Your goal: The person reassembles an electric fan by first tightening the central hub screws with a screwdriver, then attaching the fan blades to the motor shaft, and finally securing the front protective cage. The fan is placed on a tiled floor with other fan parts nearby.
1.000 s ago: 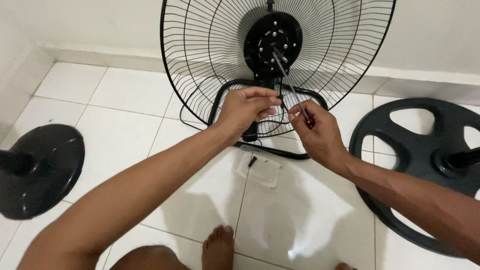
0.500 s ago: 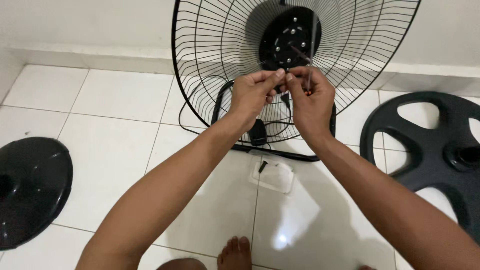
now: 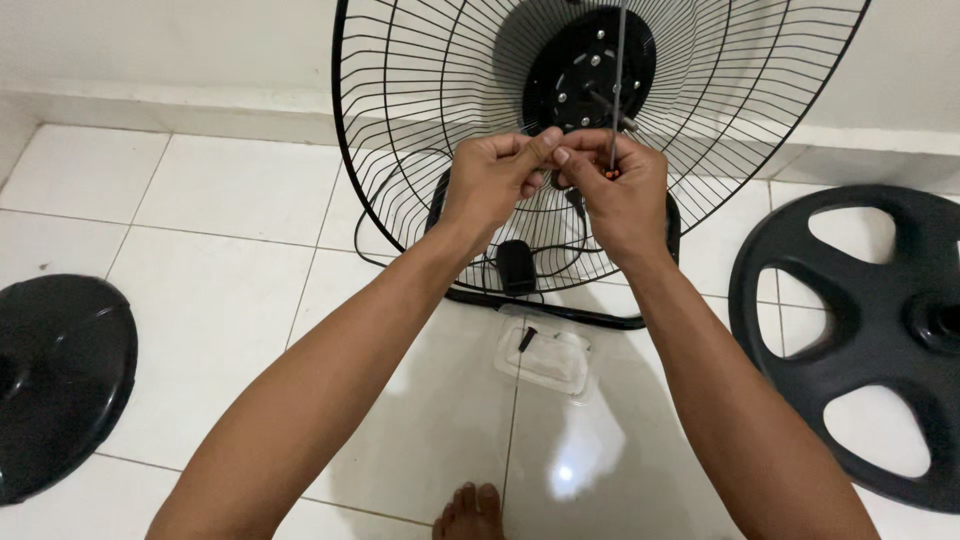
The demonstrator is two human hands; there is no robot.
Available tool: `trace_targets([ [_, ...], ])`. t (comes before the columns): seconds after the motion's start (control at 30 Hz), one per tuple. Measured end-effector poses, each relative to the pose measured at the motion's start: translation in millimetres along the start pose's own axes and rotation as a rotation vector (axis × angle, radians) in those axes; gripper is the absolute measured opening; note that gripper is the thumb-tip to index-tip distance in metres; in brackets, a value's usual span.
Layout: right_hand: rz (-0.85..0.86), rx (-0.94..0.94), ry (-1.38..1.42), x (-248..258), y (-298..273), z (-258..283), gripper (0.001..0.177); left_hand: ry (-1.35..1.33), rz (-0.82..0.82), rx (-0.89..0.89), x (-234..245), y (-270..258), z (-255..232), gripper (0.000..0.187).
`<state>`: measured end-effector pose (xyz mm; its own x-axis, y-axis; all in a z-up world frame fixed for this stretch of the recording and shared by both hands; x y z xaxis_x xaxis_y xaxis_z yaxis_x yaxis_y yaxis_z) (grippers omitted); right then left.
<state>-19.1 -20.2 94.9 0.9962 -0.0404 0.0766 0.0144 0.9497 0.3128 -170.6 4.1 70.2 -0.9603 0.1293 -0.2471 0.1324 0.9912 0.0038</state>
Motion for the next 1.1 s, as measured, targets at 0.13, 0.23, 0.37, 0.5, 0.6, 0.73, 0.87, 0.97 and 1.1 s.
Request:
trace_targets([
  [0.13, -0.204, 0.112, -0.087, 0.3, 5.9, -3.0, 0.008, -0.342, -0.103, 0.136, 5.2, -2.1, 26.2, 0.030],
  [0.23, -0.310, 0.171, -0.182, -6.8, 11.8, -5.0, 0.006, -0.349, -0.208, 0.094, 14.8, -6.1, 27.9, 0.029],
  [0.37, -0.338, 0.180, -0.203, -12.7, 22.7, -10.2, 0.007, -0.302, -0.287, 0.022, 18.2, -3.9, 23.7, 0.024],
  [0.5, -0.347, 0.236, -0.248, -15.7, 25.0, -6.7, 0.007, -0.314, -0.319, -0.017, 17.7, 0.4, 24.8, 0.021],
  [0.6, -0.364, 0.326, -0.321, -17.8, 25.3, 2.8, 0.007, -0.342, -0.326, -0.052, 18.1, 7.0, 25.8, 0.019],
  [0.73, -0.403, 0.184, -0.305, -17.7, 30.7, -9.3, 0.006, -0.330, -0.344, -0.078, 21.8, 10.5, 30.4, 0.019],
  [0.87, -0.445, 0.166, -0.298, -20.4, 28.8, -11.2, 0.006, -0.306, -0.358, -0.099, 23.8, 12.5, 30.6, 0.019],
  [0.97, -0.437, 0.266, -0.349, -23.8, 26.5, -2.8, 0.004, -0.236, -0.370, -0.136, 24.0, 10.3, 23.6, 0.020],
  [1.1, -0.443, 0.386, -0.439, -24.9, 25.2, 5.3, 0.005, -0.085, -0.373, -0.174, 21.6, 5.9, 10.7, 0.020],
])
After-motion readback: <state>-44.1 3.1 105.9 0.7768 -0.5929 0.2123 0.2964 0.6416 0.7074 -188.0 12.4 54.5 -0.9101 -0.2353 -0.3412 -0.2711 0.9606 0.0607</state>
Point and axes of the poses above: each hand's wrist, its own y-axis towards the middle knuckle, its own x-axis out of the back of the hand, z = x × y, the point moved 10 cm from there along y, towards the middle knuckle, and after that the axes turned 10 degrees about -y, right-handed, at the moved point
